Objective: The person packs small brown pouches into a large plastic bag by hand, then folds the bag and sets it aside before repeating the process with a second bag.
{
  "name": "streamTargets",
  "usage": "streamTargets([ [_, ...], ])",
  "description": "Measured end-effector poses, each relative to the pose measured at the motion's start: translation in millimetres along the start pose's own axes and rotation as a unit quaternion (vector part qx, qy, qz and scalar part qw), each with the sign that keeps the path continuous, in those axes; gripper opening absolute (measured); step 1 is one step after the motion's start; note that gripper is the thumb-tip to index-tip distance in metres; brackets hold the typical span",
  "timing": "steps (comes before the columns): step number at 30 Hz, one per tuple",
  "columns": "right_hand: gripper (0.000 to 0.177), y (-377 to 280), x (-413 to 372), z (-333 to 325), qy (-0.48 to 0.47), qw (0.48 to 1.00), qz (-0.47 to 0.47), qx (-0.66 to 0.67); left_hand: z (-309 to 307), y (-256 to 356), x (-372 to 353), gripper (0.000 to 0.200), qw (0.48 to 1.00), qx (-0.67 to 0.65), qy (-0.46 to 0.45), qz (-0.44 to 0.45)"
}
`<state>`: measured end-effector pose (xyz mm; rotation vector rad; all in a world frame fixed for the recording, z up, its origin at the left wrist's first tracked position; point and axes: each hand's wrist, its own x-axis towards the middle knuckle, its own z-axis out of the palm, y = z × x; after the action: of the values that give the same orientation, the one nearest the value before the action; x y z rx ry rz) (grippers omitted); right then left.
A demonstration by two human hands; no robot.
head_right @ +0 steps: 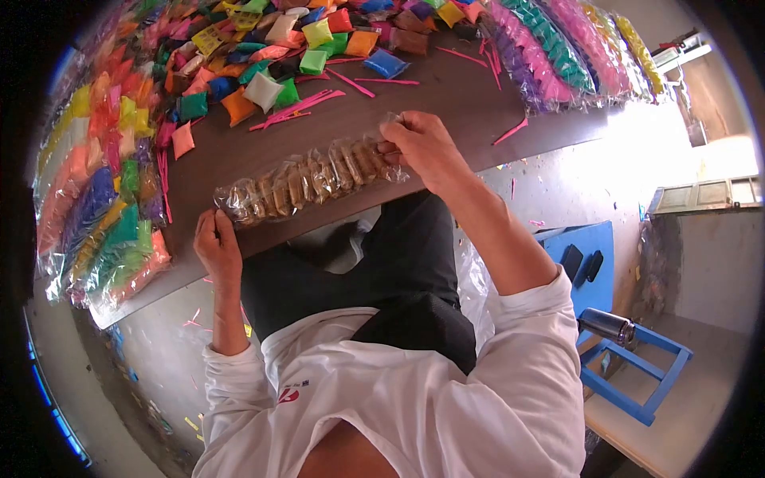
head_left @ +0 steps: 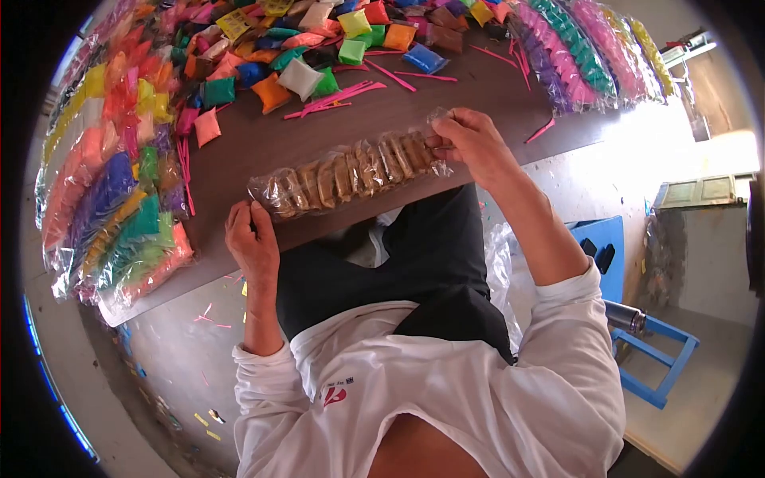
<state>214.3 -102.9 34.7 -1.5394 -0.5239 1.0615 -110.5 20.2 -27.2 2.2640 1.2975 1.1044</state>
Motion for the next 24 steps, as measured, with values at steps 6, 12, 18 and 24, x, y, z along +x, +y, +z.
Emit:
streamTargets([
  [6, 0.005, 9.6, -2.8, -9.0, -0.035, 0.996, -0.009, 0.083, -0.6, 1.3, 0.6, 0.017, 1.000, -0.004, -0.004, 0.008],
  [12, 0.005, 18.4, -3.1, -12.3, -0.063, 0.987, -0.021, 0.147, -1.3, 2.4, 1.0, 0.017, 1.000, -0.005, -0.012, 0.004],
  [18, 0.008, 34.4, -1.5, -13.1, -0.030, 0.997, -0.073, 0.005, -0.9, 4.3, 0.8, 0.017, 1.000, -0.004, -0.010, 0.008],
  [24, 0.009, 24.2, -7.4, -0.9, 0.053, 0.977, -0.129, -0.162, 0.0, 0.6, 0.0, 0.016, 1.000, 0.000, -0.012, 0.016],
])
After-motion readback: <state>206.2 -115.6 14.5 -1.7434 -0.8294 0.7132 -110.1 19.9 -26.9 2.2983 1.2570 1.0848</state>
